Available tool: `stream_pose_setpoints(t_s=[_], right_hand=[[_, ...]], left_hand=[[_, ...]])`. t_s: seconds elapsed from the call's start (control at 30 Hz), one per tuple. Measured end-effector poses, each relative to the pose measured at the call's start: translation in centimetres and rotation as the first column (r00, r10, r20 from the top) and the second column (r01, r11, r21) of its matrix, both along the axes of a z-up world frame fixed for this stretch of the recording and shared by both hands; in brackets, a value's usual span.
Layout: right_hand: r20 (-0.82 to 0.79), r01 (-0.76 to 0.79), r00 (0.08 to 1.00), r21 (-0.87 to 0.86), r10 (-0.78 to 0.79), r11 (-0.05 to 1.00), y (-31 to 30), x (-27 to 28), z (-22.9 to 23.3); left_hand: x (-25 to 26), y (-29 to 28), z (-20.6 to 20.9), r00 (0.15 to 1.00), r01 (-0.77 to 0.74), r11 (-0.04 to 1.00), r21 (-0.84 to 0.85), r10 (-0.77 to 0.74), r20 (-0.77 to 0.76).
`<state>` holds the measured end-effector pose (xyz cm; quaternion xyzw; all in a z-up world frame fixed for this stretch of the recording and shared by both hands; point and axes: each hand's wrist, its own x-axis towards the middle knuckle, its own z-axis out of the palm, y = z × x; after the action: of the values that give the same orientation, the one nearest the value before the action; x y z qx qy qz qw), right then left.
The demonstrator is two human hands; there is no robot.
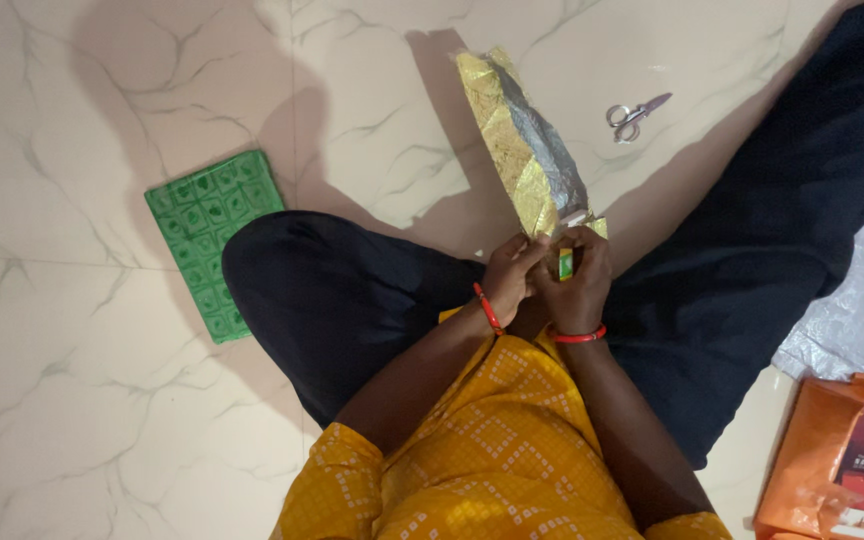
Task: The person sits on the floor and wraps a rectangular object with gold patterned paper. They fold the paper around the object and secure it with clear tape, smoothing the edges and adjusting the folds to create a neat package.
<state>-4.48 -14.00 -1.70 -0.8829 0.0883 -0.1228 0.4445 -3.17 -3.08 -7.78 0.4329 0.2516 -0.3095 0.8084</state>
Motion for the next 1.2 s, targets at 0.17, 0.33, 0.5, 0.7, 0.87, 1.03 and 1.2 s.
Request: stream_pose_setpoints(t_s=[0.17,0.33,0.5,0.7,0.87,1.03,1.2], right_hand=[[-0.109,0.035,0.994,0.261,-0.007,0.965,-0.4,-0.4,0.9],[-0.043,-0.137,0.985,0.381,0.166,0.914,-2.1,-0.6,2.8],[-0.15,0.006,0.987,0.426,0.064,0.905,-3.4,-1.1,5.1],[-0.02,-0.124,0.992,-0.074,0.123,0.989,-4.7,-1.0,7.6],[-0.007,-0.119,0.993,-0.175,0.12,0.977,-6.5,-0.7,8.8],[0.088,-0.206,0.968,-0.262,0.236,0.943,-7.3,-0.5,8.9],[0.119,-0.347,0.899,-0.393,0.422,0.852,-8.1,-0.1,10.5]], left_hand=[[0.2,1.1,-0.2,0.993,0.091,0.996,-0.025,-0.089,0.071],[0.8,1.9,-0.9,0.98,0.148,0.989,-0.004,-0.146,0.136],[0.7,1.7,-1.3,0.928,0.261,0.965,0.037,-0.261,0.267],[1.5,2.9,0.4,0.884,0.323,0.921,0.22,-0.376,0.277],[2.7,3.9,2.5,0.881,0.332,0.924,0.191,-0.376,0.286],[3.1,4.2,3.8,0.865,0.364,0.913,0.183,-0.404,0.298],[4.3,5.2,4.7,0.829,0.425,0.869,0.254,-0.486,0.277]])
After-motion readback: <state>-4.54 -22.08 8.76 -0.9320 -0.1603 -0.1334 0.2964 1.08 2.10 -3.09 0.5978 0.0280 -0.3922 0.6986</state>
